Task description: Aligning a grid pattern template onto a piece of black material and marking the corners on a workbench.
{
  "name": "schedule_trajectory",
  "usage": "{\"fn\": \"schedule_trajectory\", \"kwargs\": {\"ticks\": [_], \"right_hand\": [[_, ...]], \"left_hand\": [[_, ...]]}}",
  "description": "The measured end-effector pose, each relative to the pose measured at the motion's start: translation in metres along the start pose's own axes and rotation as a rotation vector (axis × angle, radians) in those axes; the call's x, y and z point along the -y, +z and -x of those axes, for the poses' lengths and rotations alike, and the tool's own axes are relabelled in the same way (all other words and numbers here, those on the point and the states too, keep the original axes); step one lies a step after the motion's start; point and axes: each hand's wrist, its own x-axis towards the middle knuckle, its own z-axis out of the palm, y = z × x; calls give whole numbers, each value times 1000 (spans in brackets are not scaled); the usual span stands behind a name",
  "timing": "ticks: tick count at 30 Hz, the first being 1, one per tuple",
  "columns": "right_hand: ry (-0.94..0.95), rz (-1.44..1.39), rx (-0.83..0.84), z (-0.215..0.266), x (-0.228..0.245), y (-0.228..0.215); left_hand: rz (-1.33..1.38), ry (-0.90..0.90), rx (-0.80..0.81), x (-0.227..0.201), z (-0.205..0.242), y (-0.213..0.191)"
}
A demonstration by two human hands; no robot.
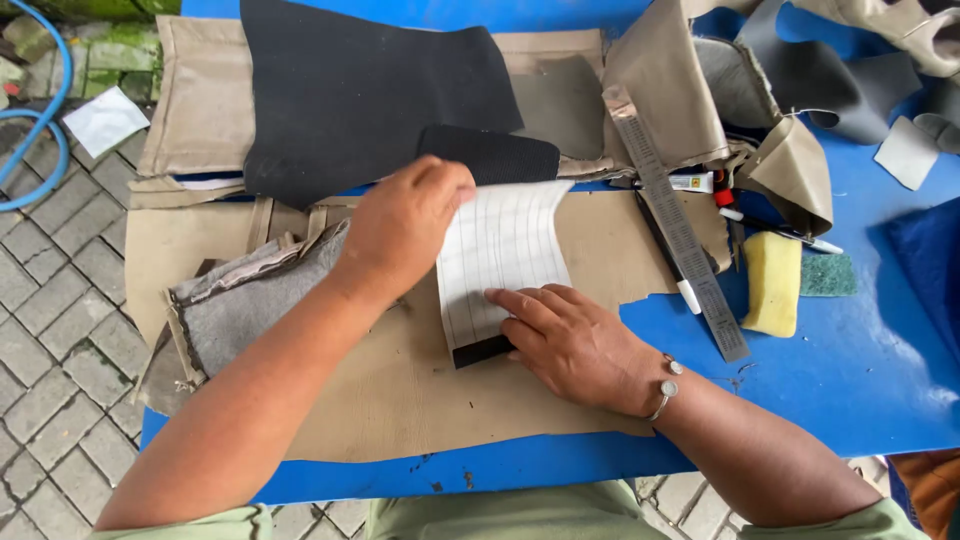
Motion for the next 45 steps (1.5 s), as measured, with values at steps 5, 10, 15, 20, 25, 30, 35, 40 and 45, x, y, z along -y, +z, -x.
{"fn": "schedule_trajectory", "kwargs": {"ticks": [5, 10, 15, 20, 25, 30, 35, 40, 45], "right_hand": [[29, 28, -15, 6, -7, 12], [47, -40, 37, 3, -2, 8], [-51, -9, 24, 11, -14, 22], [-22, -70, -4, 4, -9, 10], [104, -143, -51, 5, -9, 11], [122, -99, 91, 7, -10, 5], [140, -59, 109, 15, -16, 9], [62, 88, 81, 20, -30, -8], [304, 485, 136, 44, -49, -18]], "left_hand": [[-64, -76, -32, 36, -36, 34], [-20, -183, 3, 62, -53, 72], [78, -167, 49, 63, -54, 64], [92, -17, 95, -4, -18, 19], [380, 16, 487, -49, 47, -11], [272, 97, 444, -41, 91, 0], [240, 130, 377, -40, 91, 2], [102, 94, 535, -38, 77, -21], [-66, 62, 510, -32, 78, -10]]}}
